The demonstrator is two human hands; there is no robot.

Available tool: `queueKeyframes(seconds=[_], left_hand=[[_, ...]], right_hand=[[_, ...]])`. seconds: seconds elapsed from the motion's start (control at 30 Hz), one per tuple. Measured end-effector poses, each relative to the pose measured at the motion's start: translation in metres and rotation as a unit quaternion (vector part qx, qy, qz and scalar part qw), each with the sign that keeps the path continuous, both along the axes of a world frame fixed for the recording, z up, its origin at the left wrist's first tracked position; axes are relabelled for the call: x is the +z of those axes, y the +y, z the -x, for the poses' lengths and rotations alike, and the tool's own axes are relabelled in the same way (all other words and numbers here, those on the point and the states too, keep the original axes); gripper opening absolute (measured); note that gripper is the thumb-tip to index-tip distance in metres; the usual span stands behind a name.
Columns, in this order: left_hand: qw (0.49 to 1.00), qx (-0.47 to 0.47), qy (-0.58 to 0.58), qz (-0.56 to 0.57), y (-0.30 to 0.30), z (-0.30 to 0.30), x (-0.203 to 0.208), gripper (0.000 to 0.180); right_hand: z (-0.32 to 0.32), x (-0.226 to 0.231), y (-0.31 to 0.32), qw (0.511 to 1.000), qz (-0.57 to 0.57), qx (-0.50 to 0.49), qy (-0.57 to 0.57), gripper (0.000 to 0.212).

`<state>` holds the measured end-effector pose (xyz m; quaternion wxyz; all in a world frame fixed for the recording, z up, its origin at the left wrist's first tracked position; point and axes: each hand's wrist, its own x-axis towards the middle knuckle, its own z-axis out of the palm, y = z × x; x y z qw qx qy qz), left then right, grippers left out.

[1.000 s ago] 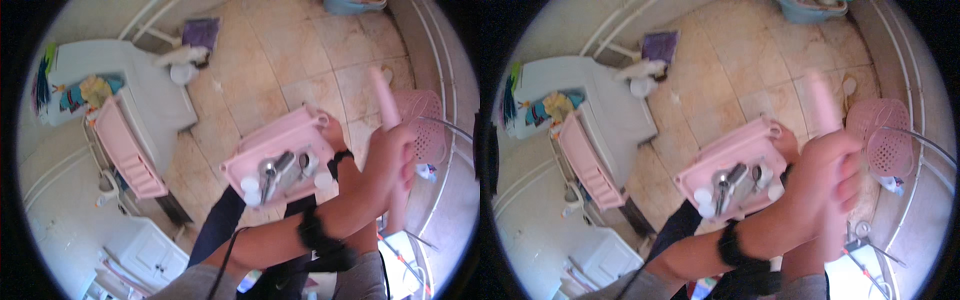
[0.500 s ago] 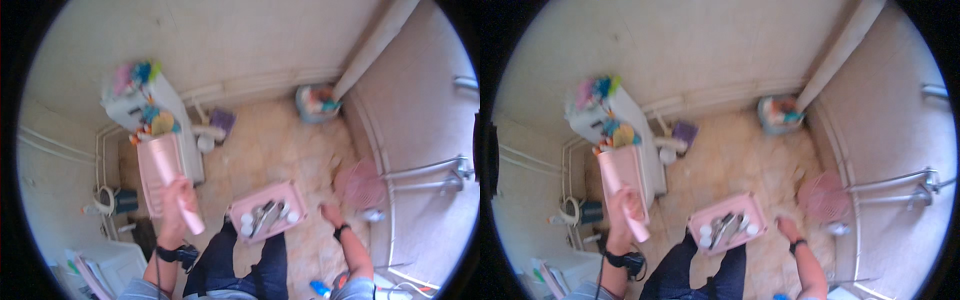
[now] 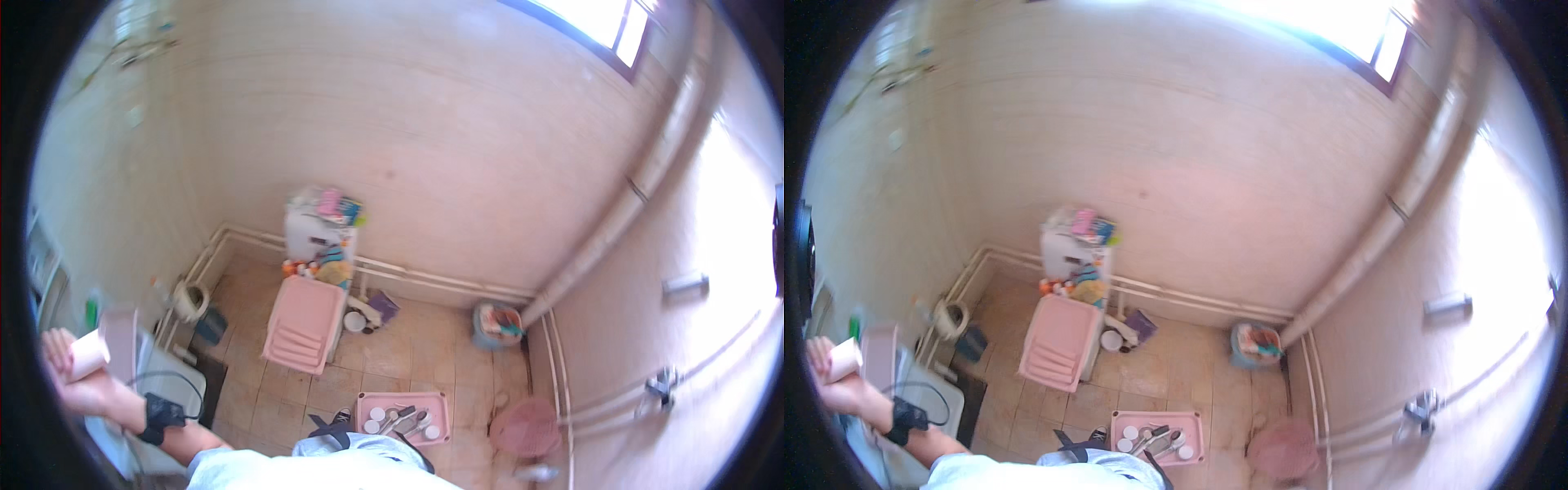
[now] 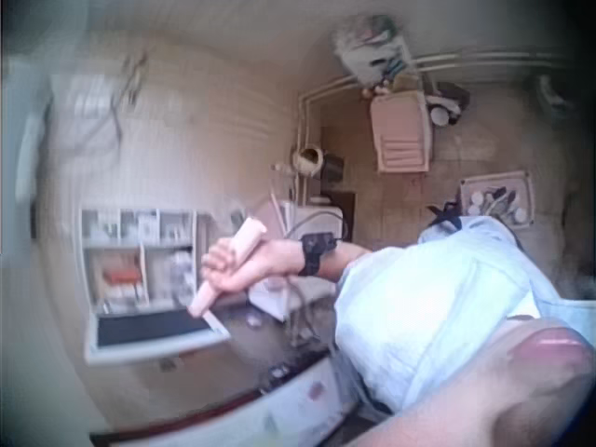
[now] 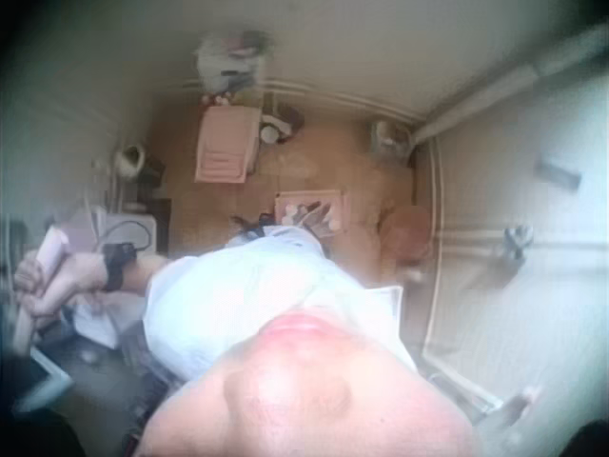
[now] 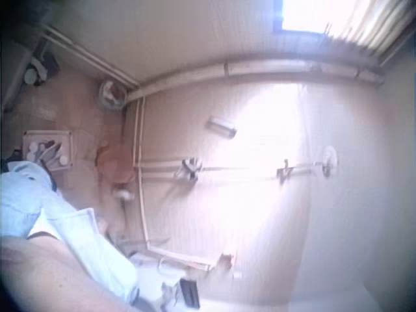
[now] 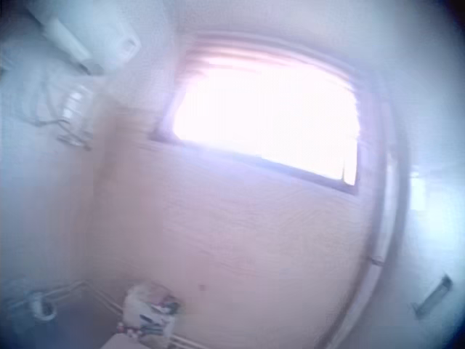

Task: The person connects pink plastic support poles to a matching pink tray by hand.

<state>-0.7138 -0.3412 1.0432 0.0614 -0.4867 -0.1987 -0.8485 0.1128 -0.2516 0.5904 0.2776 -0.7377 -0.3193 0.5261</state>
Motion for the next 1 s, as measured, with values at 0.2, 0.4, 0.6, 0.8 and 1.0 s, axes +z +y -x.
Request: queueKeyframes(seconds=[0.2,0.4,0.6,0.8,1.0], left_hand=[[0.902,0.233,-0.338,-0.132,0.010,-0.081,-0.042,0.028],[0.939,-0.029,-0.342,0.014,0.001,-0.099,-0.042,0.012],[0.893,-0.004,-0.371,0.255,-0.018,-0.086,-0.131,0.020],[0.809,-0.036,-0.530,0.254,-0.057,-0.025,-0.241,0.025],[0.804,0.008,-0.506,0.313,-0.122,0.078,-0.289,0.022]], right_hand=[[0.096,-0.067,0.116,0.963,-0.114,0.244,0.019,0.029],[0.190,-0.041,0.207,0.901,-0.217,0.359,0.109,0.029],[0.291,0.064,0.144,0.889,-0.179,0.390,0.160,0.015],[0.543,0.147,0.026,0.759,-0.131,0.595,0.229,0.034],[0.797,0.195,-0.058,0.574,-0.270,0.742,0.217,0.060]])
